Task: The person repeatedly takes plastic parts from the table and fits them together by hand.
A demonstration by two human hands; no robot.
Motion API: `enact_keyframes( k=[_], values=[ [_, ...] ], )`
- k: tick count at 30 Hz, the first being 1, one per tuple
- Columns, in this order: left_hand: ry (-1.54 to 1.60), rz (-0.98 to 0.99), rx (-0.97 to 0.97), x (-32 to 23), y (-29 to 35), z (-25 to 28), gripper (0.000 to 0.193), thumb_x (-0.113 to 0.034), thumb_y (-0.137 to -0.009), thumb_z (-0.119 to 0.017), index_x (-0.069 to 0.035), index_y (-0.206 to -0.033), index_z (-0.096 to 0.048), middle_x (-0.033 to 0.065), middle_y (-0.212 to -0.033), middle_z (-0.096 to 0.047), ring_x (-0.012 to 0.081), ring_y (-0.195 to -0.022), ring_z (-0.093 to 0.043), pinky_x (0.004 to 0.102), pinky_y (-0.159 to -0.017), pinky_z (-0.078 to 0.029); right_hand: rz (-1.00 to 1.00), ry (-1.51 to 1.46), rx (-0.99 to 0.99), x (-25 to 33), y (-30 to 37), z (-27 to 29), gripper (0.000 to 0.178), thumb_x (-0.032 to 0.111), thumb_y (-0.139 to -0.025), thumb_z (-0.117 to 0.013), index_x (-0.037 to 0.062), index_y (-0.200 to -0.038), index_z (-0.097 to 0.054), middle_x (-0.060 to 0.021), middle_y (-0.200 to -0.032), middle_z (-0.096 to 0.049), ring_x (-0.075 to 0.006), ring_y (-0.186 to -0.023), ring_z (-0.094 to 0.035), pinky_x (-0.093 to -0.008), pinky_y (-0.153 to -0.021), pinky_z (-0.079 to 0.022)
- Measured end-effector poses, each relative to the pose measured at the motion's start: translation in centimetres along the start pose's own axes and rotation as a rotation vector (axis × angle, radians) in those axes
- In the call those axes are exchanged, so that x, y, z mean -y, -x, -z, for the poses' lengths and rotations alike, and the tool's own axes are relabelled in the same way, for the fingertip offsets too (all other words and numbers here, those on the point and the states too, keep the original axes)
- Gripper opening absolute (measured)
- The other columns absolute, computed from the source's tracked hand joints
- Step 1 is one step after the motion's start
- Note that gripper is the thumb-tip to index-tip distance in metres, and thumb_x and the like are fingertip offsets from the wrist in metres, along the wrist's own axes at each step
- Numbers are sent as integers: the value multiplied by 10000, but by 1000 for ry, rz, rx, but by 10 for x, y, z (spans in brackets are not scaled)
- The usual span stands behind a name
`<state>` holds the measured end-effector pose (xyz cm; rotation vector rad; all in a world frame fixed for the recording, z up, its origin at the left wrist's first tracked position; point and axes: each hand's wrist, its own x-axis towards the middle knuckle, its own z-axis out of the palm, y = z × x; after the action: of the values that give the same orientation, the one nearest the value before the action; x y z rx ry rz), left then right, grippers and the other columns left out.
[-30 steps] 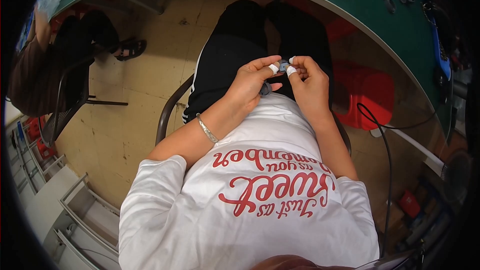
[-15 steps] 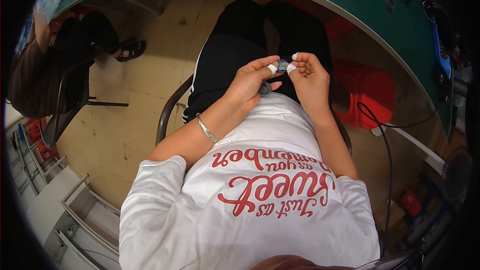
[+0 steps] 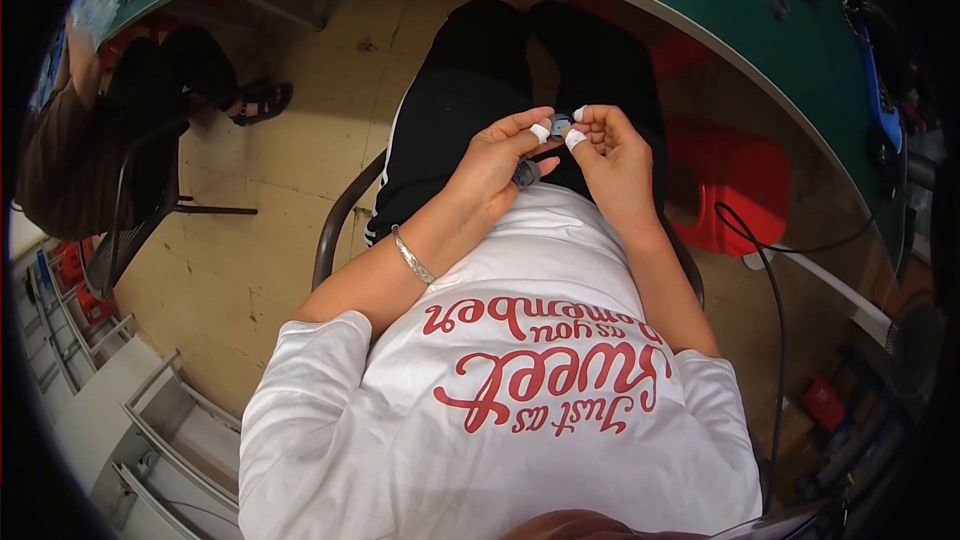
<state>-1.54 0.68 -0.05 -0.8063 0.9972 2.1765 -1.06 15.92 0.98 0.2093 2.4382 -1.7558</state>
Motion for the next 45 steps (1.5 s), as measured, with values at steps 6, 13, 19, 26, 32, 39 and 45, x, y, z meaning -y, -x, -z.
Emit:
enact_keyframes(
  k=[6,13,19,26,32,39,45],
  values=[
    [3,7,3,0,0,0,280,-55,-922,-561,-56,-1201,-588,80,-1127,-625,175,-1010,-612,271,-764,-534,-18,-77,-34,-7,-3,0,197,-39,-818,-626,-28,-1012,-592,-58,-860,-639,-77,-741,-588,-217,-701,-506],
    [-53,-2,18,-4,3,-2,283,-69,-919,-574,-60,-1201,-587,61,-1106,-630,164,-1011,-611,267,-765,-524,-207,-226,109,-2,-12,12,202,-46,-799,-634,-20,-997,-604,-47,-857,-637,-83,-737,-597,-215,-669,-503],
    [-122,-20,57,-6,4,-3,264,-81,-916,-582,-62,-1178,-602,58,-1084,-637,156,-996,-613,260,-751,-527,-415,-371,274,-12,-24,24,211,14,-815,-654,16,-1022,-611,-45,-889,-650,-98,-785,-628,-211,-680,-510],
    [-98,0,49,-4,3,-3,248,-81,-913,-588,-53,-1158,-611,54,-1056,-646,156,-978,-616,270,-753,-534,-478,-516,335,-16,-24,26,224,28,-845,-622,-8,-1064,-590,-84,-948,-640,-133,-803,-645,-243,-722,-559],
    [-130,-34,39,-1,3,-4,229,-80,-904,-604,-49,-1130,-620,58,-1031,-651,154,-947,-626,266,-740,-543,-488,-606,289,-26,-21,19,162,56,-852,-608,-1,-1003,-610,-76,-895,-636,-123,-786,-625,-229,-710,-534],
    [-148,-40,28,2,1,-2,218,-91,-910,-599,-43,-1122,-623,58,-1027,-651,144,-926,-629,258,-723,-542,-403,-478,194,-27,-14,7,122,23,-866,-593,-14,-979,-624,-55,-831,-637,-89,-729,-602,-208,-628,-504],
    [-168,-60,-5,1,1,-1,214,-87,-913,-587,-39,-1118,-627,57,-1026,-650,136,-905,-625,245,-690,-538,-236,-278,275,-25,-17,16,175,47,-886,-611,-36,-1040,-625,-54,-859,-655,-82,-730,-614,-209,-643,-522]
  ],
)
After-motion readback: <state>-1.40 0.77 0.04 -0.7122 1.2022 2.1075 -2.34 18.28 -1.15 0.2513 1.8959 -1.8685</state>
